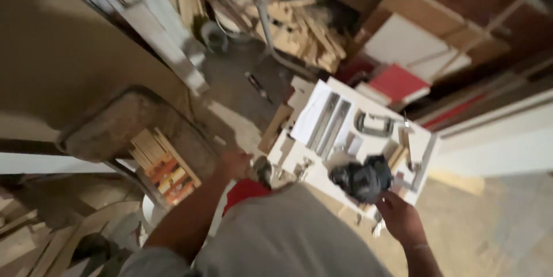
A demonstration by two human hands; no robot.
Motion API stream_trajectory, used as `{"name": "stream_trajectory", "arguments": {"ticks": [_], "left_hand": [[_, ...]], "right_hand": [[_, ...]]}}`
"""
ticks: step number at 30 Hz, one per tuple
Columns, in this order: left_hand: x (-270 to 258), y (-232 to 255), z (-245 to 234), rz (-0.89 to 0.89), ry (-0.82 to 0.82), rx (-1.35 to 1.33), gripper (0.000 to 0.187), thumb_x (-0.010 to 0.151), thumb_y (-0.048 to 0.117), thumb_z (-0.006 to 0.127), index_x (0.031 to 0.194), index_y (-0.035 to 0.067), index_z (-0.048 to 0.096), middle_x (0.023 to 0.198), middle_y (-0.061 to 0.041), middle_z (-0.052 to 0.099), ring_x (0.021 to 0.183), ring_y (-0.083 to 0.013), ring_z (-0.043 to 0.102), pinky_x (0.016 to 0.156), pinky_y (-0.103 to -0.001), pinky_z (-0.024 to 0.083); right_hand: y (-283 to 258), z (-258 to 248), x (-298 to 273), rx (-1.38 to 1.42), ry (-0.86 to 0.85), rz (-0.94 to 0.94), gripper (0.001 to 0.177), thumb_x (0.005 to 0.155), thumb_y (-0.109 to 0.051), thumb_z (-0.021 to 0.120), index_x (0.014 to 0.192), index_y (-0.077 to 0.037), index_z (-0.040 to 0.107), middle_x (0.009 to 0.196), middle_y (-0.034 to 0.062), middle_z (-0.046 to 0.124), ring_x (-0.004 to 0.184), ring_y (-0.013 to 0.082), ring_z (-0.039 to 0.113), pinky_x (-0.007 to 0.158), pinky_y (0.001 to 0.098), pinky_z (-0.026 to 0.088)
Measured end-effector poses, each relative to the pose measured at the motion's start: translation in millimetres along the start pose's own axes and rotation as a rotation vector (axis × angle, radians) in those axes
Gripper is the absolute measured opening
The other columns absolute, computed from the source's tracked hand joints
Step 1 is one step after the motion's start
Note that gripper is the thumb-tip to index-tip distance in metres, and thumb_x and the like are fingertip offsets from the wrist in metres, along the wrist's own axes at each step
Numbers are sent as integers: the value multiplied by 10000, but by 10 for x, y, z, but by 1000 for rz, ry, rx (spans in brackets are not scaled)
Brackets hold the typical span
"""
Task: Measuring, marking, and applying tape to wooden boards in a workshop
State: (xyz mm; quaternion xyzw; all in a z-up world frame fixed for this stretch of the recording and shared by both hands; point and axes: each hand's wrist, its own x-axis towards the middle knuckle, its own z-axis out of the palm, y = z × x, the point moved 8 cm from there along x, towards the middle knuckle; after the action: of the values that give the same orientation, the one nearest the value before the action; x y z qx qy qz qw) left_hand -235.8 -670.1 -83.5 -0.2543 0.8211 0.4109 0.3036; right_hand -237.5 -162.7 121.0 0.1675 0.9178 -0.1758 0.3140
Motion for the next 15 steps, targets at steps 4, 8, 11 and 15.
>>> {"name": "stream_trajectory", "arguments": {"ticks": [4,8,11,15], "left_hand": [[-512,752,-252,70,-19,265,507,932,606,564,778,124,596,769,-57,605,759,-174,594,714,-368,427],[-896,1445,-608,151,8,72,479,965,554,577,795,106,561,809,-80,589,773,-198,582,681,-393,387],[-916,1913,-865,81,-38,112,754,926,608,534,1494,111,516,1525,-114,523,1366,-307,543,1115,-462,445],[-980,2697,-1220,221,-85,155,770,947,638,481,1556,166,464,980,-76,654,823,-233,620,688,-388,434]], "right_hand": [[-154,-1,204,62,6,-37,324,895,-370,547,1033,-187,777,994,157,759,925,357,704,864,397,491],[-74,235,631,63,15,-151,333,935,-428,572,907,-126,708,954,158,738,885,340,709,810,455,466],[-217,198,838,-71,230,-443,238,898,-392,566,911,-378,803,1052,-45,730,1026,236,760,1192,446,160],[-271,55,900,-56,190,-205,295,898,-508,577,1032,-315,756,943,12,828,1023,337,741,1146,440,279]]}}
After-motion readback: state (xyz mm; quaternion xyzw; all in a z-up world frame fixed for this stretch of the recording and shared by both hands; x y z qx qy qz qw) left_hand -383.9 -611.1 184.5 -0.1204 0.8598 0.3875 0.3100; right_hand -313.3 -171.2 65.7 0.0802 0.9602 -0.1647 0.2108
